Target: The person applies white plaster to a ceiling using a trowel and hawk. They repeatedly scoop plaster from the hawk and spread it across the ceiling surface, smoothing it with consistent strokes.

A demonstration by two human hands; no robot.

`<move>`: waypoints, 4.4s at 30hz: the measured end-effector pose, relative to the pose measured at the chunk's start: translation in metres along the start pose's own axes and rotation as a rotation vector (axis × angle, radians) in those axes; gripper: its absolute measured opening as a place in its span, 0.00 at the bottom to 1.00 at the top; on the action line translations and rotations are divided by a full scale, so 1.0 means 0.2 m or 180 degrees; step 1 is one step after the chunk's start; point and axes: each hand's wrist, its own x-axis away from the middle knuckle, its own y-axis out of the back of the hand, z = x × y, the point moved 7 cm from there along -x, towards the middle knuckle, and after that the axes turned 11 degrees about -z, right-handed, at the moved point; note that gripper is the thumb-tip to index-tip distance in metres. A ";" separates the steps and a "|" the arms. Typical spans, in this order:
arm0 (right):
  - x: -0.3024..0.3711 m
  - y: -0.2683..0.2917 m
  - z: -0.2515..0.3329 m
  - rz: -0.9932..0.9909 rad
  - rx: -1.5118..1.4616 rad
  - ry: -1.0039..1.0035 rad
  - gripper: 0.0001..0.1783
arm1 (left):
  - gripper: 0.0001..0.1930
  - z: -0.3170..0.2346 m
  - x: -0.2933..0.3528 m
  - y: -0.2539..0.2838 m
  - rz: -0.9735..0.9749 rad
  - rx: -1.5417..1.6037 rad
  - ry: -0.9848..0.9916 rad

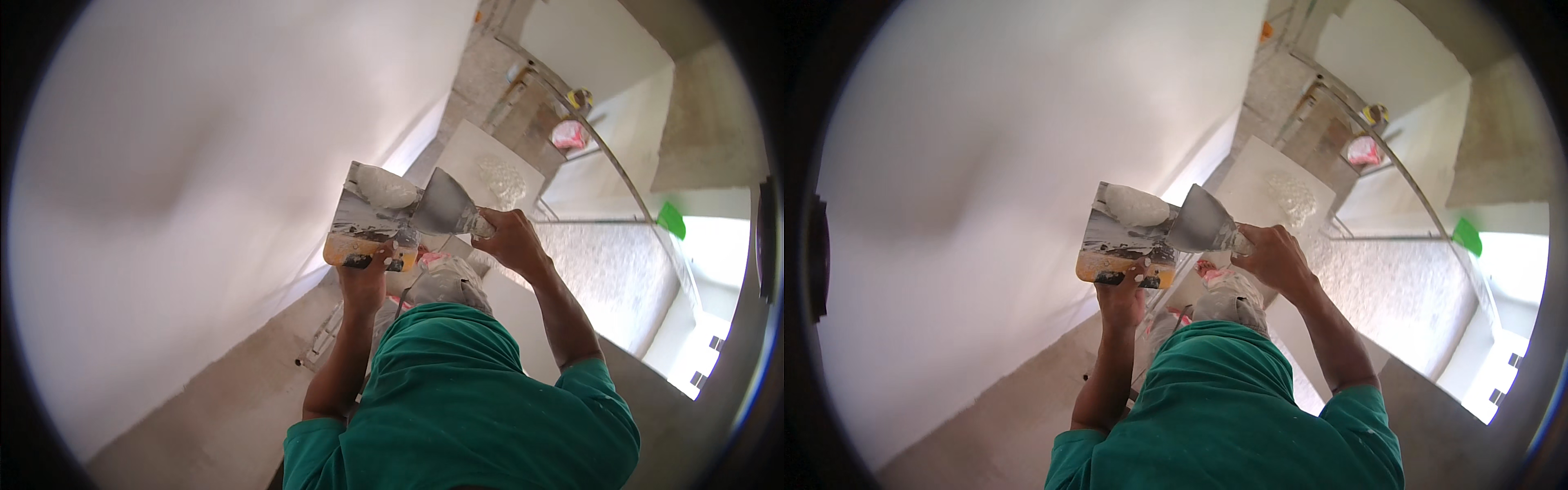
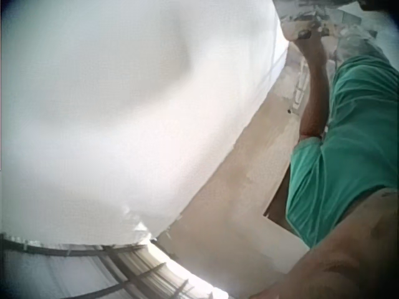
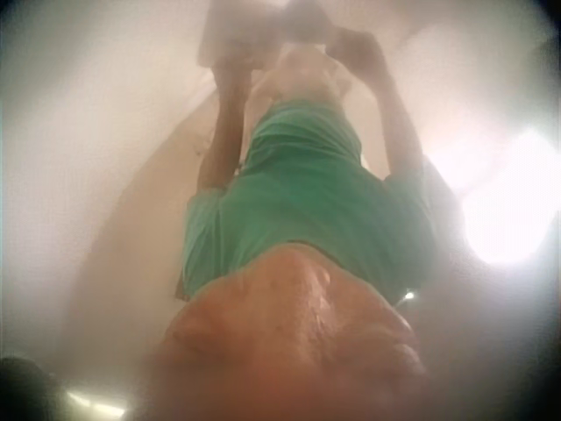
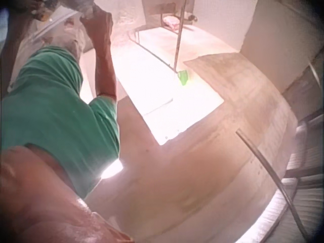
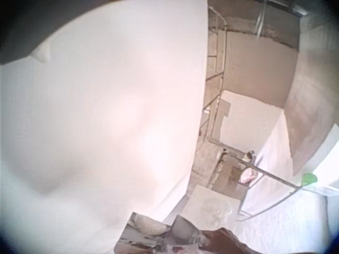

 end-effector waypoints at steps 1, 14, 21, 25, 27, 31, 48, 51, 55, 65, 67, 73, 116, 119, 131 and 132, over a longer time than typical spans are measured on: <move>-0.03 0.00 -0.06 -0.0028 0.0011 0.0023 0.25 | 0.17 0.06 -0.03 -0.04 0.0131 -0.0287 0.0033; -0.21 -0.21 -1.00 -0.0971 -0.0737 -0.1009 0.24 | 0.36 0.75 -0.63 -0.65 0.2867 -0.3492 -0.2211; -0.40 -0.59 -1.88 -0.1714 -0.0666 -0.1696 0.22 | 0.31 1.57 -1.14 -0.54 0.2521 -0.4115 -0.1613; -0.68 -0.92 -2.65 -0.1567 -0.0557 -0.2341 0.23 | 0.28 2.16 -1.30 -0.58 0.2524 -0.4546 -0.0861; -0.87 -1.09 -3.00 -0.1662 -0.0434 -0.2458 0.19 | 0.29 2.52 -1.34 -0.61 0.2741 -0.4315 -0.1138; -1.25 -1.44 -3.74 -0.1493 -0.0174 -0.2864 0.17 | 0.32 3.34 -1.40 -0.77 0.3309 -0.4538 -0.1233; -1.91 -1.96 -5.24 -0.1272 -0.0148 -0.2788 0.12 | 0.19 5.74 -2.02 -1.49 0.3557 -0.4906 -0.2075; -1.76 -1.99 -5.29 -0.1394 -0.0460 -0.3095 0.12 | 0.19 5.83 -2.07 -1.52 0.3541 -0.5300 -0.1914; -1.54 -2.03 -5.36 -0.1651 -0.0648 -0.3522 0.14 | 0.24 5.86 -2.08 -1.52 0.3622 -0.5106 -0.1898; -1.06 -2.16 -5.57 -0.2554 -0.1204 -0.3496 0.12 | 0.16 6.41 -1.80 -1.37 0.4498 -0.5284 -0.3220; -0.97 -2.18 -5.60 -0.2526 -0.1173 -0.3587 0.11 | 0.16 6.53 -1.74 -1.37 0.4411 -0.5460 -0.3082; -0.76 -2.39 -5.78 -0.2447 -0.1205 -0.3844 0.12 | 0.16 6.80 -1.57 -1.38 0.4494 -0.5591 -0.3288; -1.13 -2.33 -6.03 -0.2558 -0.1117 -0.2981 0.20 | 0.13 6.74 -1.78 -1.27 0.4358 -0.5264 -0.3506; -1.06 -2.39 -6.07 -0.2423 -0.1032 -0.3202 0.22 | 0.13 6.63 -1.82 -1.34 0.4036 -0.5375 -0.2077; -1.41 -2.20 -5.83 -0.2111 -0.1212 -0.2664 0.21 | 0.15 5.92 -1.60 -1.55 0.4042 -0.2586 -0.0183; -1.41 -2.15 -5.80 -0.2179 -0.1264 -0.2619 0.23 | 0.19 5.85 -1.59 -1.55 0.4264 -0.2712 -0.0868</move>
